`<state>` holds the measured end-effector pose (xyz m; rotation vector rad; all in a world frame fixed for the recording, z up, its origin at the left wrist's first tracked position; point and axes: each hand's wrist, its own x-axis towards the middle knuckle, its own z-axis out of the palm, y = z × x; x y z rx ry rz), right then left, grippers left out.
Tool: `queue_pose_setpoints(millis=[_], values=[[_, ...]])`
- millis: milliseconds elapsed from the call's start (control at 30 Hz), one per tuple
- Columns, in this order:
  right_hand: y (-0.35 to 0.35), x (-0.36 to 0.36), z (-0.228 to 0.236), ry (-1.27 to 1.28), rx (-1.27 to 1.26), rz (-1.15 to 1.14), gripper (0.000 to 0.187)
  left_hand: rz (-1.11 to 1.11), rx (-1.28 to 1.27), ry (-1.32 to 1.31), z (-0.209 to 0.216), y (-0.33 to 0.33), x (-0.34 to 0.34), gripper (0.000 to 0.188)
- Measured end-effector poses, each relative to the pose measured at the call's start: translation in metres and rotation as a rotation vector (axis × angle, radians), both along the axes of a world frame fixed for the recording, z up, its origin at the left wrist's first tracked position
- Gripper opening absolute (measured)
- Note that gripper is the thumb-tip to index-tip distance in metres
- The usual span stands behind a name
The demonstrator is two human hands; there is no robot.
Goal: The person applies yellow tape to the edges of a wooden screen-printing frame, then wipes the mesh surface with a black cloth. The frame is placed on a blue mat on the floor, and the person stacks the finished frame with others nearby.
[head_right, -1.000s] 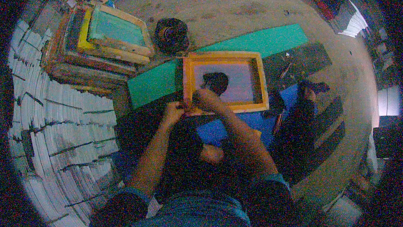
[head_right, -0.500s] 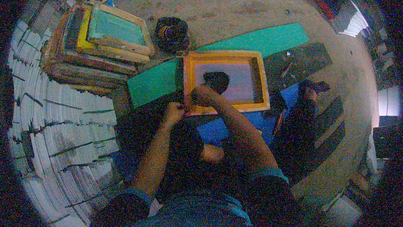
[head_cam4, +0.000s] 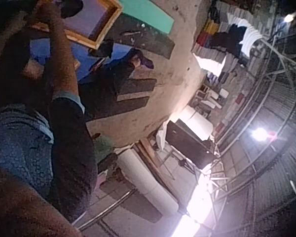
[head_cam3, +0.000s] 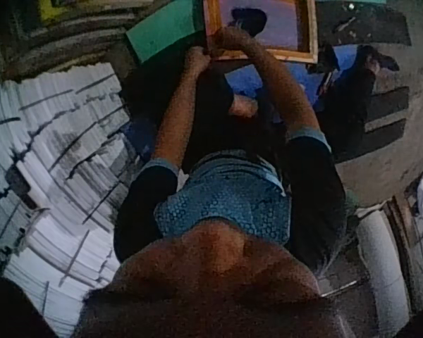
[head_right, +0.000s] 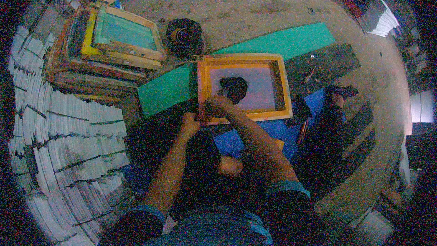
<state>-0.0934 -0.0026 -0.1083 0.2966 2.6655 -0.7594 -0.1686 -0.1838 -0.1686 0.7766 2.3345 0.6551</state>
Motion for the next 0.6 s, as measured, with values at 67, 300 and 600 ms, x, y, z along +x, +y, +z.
queue_pose_setpoints(millis=[67, 300, 600], values=[[0.0, 0.0, 0.002, -0.023, 0.007, 0.011, 0.018, 0.004, -0.016, -0.025, 0.004, 0.001, 0.001, 0.024], [-0.001, 0.002, -0.007, -0.024, 0.016, -0.002, 0.018, 0.015, -0.074, 0.01, 0.014, 0.003, 0.005, 0.027], [-0.005, -0.001, -0.009, 0.004, 0.042, -0.023, 0.015, 0.02, -0.102, 0.01, 0.011, 0.001, 0.002, 0.028]])
